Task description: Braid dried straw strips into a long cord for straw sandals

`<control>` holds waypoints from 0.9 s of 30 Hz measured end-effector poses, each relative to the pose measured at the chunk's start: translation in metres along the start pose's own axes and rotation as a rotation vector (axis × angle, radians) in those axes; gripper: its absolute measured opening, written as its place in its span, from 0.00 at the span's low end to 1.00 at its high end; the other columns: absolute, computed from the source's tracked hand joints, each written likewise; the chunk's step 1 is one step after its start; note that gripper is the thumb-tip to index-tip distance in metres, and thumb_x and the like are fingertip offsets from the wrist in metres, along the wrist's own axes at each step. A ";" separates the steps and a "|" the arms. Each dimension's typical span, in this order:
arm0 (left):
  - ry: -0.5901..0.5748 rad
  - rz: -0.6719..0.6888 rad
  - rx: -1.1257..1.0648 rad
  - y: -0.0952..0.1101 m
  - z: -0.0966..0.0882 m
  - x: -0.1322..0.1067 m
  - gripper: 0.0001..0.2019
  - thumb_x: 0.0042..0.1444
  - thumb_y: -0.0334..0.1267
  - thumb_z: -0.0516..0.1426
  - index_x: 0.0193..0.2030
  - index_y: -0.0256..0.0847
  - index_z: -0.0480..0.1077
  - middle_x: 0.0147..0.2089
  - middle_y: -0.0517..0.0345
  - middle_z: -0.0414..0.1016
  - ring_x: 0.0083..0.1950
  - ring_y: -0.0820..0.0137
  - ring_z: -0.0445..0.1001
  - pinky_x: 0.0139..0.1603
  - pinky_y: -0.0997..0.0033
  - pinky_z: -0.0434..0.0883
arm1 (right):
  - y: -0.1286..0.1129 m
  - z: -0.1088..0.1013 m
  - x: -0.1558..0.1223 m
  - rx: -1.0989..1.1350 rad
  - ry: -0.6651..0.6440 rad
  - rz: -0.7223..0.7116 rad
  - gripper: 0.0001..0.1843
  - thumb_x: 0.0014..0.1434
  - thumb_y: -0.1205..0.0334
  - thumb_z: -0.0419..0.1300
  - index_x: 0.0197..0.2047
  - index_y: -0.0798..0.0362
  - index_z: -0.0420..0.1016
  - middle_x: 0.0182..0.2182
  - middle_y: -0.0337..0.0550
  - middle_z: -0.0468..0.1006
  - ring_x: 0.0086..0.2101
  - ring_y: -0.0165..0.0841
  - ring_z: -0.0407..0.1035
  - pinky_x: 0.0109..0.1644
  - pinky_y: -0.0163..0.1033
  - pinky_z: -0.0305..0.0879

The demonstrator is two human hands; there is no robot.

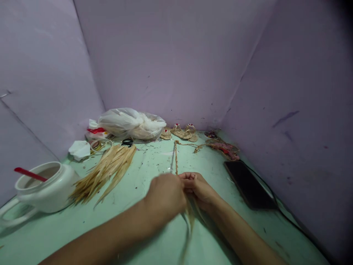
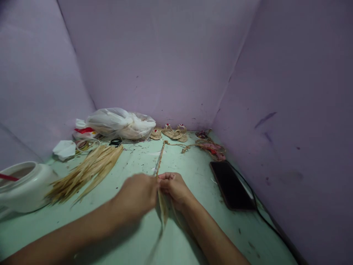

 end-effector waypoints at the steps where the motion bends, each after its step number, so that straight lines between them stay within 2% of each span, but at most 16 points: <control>1: 0.095 -0.011 0.001 -0.003 -0.017 0.008 0.03 0.42 0.32 0.53 0.24 0.36 0.67 0.27 0.49 0.69 0.34 0.64 0.69 0.32 0.71 0.60 | 0.000 0.000 0.000 -0.014 -0.020 0.005 0.09 0.35 0.66 0.64 0.21 0.60 0.68 0.11 0.32 0.63 0.14 0.18 0.50 0.18 0.28 0.42; 2: 0.094 -0.062 -0.073 -0.010 -0.024 0.016 0.05 0.43 0.33 0.52 0.27 0.36 0.68 0.27 0.51 0.69 0.28 0.69 0.68 0.27 0.73 0.60 | 0.000 0.001 0.000 -0.032 -0.042 0.010 0.08 0.36 0.65 0.63 0.20 0.60 0.68 0.10 0.30 0.59 0.13 0.18 0.46 0.17 0.29 0.38; 3: -0.009 -0.146 -0.189 -0.020 -0.020 0.023 0.06 0.44 0.34 0.52 0.29 0.36 0.68 0.24 0.54 0.68 0.22 0.73 0.65 0.23 0.75 0.58 | 0.001 0.002 0.000 -0.046 -0.060 0.016 0.09 0.37 0.64 0.63 0.19 0.60 0.68 0.09 0.30 0.58 0.13 0.17 0.44 0.17 0.29 0.36; 6: -0.456 -0.305 -0.593 -0.037 0.014 0.029 0.07 0.45 0.35 0.52 0.26 0.33 0.66 0.21 0.56 0.68 0.16 0.80 0.59 0.17 0.80 0.53 | 0.001 0.002 0.000 -0.045 -0.079 0.014 0.10 0.37 0.62 0.63 0.21 0.60 0.68 0.12 0.34 0.64 0.13 0.18 0.48 0.18 0.29 0.37; 7: -0.542 -0.324 -0.686 -0.039 0.023 0.028 0.07 0.45 0.36 0.53 0.25 0.32 0.66 0.21 0.56 0.68 0.16 0.81 0.59 0.16 0.81 0.53 | 0.001 0.002 0.000 -0.042 -0.078 0.011 0.10 0.36 0.63 0.63 0.22 0.60 0.68 0.14 0.36 0.67 0.14 0.18 0.50 0.18 0.29 0.38; 8: -0.573 -0.327 -0.739 -0.041 0.028 0.027 0.07 0.44 0.36 0.53 0.23 0.32 0.66 0.21 0.56 0.67 0.16 0.81 0.59 0.16 0.82 0.53 | 0.000 0.001 0.001 -0.047 -0.073 0.005 0.10 0.36 0.64 0.63 0.23 0.60 0.68 0.15 0.37 0.69 0.14 0.19 0.51 0.18 0.29 0.39; 10: -0.508 -0.311 -0.708 -0.045 0.030 0.027 0.07 0.42 0.35 0.54 0.22 0.32 0.66 0.17 0.60 0.64 0.14 0.81 0.58 0.14 0.82 0.52 | 0.000 -0.001 0.003 -0.103 -0.057 -0.011 0.09 0.36 0.65 0.62 0.23 0.60 0.69 0.15 0.37 0.70 0.14 0.18 0.50 0.18 0.28 0.40; 15: -0.263 -0.272 -0.338 -0.048 0.020 0.028 0.05 0.37 0.31 0.51 0.14 0.36 0.61 0.08 0.66 0.53 0.10 0.79 0.50 0.12 0.78 0.46 | -0.002 -0.007 0.009 -0.479 0.016 -0.150 0.02 0.38 0.68 0.58 0.20 0.59 0.69 0.16 0.38 0.70 0.17 0.22 0.57 0.21 0.29 0.50; 18: -0.147 -0.227 -0.346 -0.047 0.019 0.032 0.05 0.33 0.28 0.51 0.12 0.37 0.57 0.08 0.68 0.48 0.12 0.81 0.47 0.14 0.77 0.43 | -0.010 -0.007 0.004 -0.800 0.094 -0.297 0.06 0.42 0.67 0.55 0.23 0.58 0.73 0.19 0.41 0.74 0.20 0.26 0.61 0.24 0.31 0.52; 22: -0.094 -0.175 -0.335 -0.050 0.025 0.037 0.05 0.33 0.28 0.50 0.12 0.36 0.58 0.10 0.68 0.46 0.15 0.82 0.45 0.16 0.76 0.42 | -0.026 -0.001 -0.014 -1.199 0.219 -0.368 0.11 0.45 0.66 0.53 0.26 0.55 0.77 0.22 0.45 0.77 0.23 0.30 0.66 0.26 0.32 0.52; 25: -0.082 -0.164 -0.360 -0.050 0.027 0.037 0.06 0.33 0.27 0.51 0.11 0.36 0.58 0.10 0.68 0.46 0.16 0.81 0.45 0.17 0.76 0.42 | -0.033 0.003 -0.026 -1.341 0.267 -0.305 0.12 0.47 0.65 0.53 0.26 0.55 0.78 0.22 0.47 0.77 0.22 0.30 0.65 0.25 0.33 0.50; 27: -0.071 -0.205 -0.418 -0.047 0.025 0.033 0.08 0.32 0.26 0.52 0.10 0.36 0.56 0.10 0.68 0.46 0.16 0.82 0.44 0.17 0.76 0.41 | -0.033 0.008 -0.031 -1.385 0.263 -0.260 0.12 0.48 0.65 0.52 0.25 0.55 0.78 0.21 0.48 0.77 0.21 0.30 0.65 0.23 0.33 0.48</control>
Point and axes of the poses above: each hand's wrist, its own x-axis towards the middle knuckle, its own z-axis out of the palm, y = z × x, the point moved 7 cm from there along x, towards the middle knuckle
